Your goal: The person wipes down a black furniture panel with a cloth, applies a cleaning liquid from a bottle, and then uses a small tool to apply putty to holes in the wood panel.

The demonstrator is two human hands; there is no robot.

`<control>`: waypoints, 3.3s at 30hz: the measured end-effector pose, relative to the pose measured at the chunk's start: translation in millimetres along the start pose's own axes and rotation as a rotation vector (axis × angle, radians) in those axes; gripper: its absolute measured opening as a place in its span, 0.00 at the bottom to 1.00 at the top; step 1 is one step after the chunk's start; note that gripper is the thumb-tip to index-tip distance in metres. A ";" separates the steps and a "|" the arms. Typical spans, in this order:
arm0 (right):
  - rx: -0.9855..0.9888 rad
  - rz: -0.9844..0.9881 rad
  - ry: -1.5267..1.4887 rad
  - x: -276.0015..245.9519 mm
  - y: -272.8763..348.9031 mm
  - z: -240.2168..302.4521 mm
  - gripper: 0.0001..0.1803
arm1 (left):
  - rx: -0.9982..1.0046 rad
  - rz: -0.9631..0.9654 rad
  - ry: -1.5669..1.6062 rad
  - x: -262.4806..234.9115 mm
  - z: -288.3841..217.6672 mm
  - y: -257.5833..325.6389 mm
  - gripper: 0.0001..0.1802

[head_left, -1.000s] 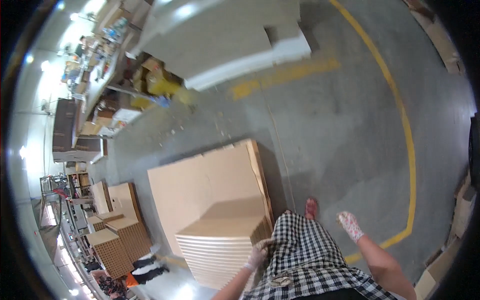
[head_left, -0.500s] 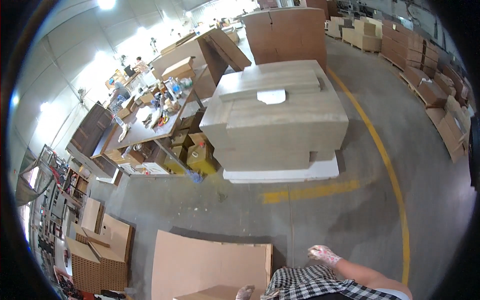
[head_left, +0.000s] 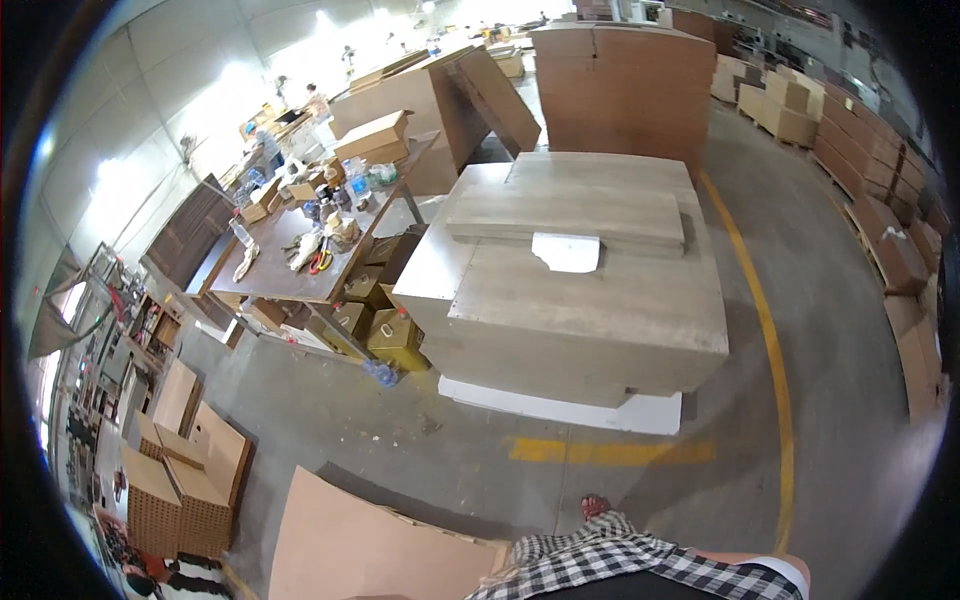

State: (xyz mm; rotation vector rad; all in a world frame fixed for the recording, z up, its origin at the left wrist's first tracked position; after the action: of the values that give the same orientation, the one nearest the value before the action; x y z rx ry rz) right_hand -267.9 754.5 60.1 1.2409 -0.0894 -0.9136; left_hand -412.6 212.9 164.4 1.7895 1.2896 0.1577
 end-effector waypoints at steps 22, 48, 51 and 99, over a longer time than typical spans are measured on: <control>-0.558 0.227 0.647 -206.0 -254.0 557.6 0.19 | -0.229 -0.255 -0.048 -169.4 108.9 -131.5 0.15; -1.396 0.352 0.748 -94.9 -431.2 1538.3 0.15 | -0.444 -0.575 0.470 -694.3 77.8 -381.1 0.17; -1.342 0.338 0.624 -83.0 -479.2 1599.4 0.14 | -0.238 -0.403 -0.045 -762.2 116.9 -444.3 0.22; -1.396 -0.558 0.302 -157.5 -778.6 2432.5 0.23 | 0.182 -0.719 0.996 -1835.6 -60.9 -853.4 0.28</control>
State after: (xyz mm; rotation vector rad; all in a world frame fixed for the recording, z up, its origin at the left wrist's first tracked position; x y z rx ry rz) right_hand -2063.3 -1042.6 367.5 0.0383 1.0212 -0.9261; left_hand -1864.7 -1194.2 279.0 1.2594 2.6362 0.5791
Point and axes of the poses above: each hand's wrist, its own y-axis away from the middle knuckle, its own x-axis out of the palm, z = x × y, the point moved 3 cm from there along -y, towards the middle knuckle, and after that the axes turned 3 degrees about -y, right-handed, at the moved point
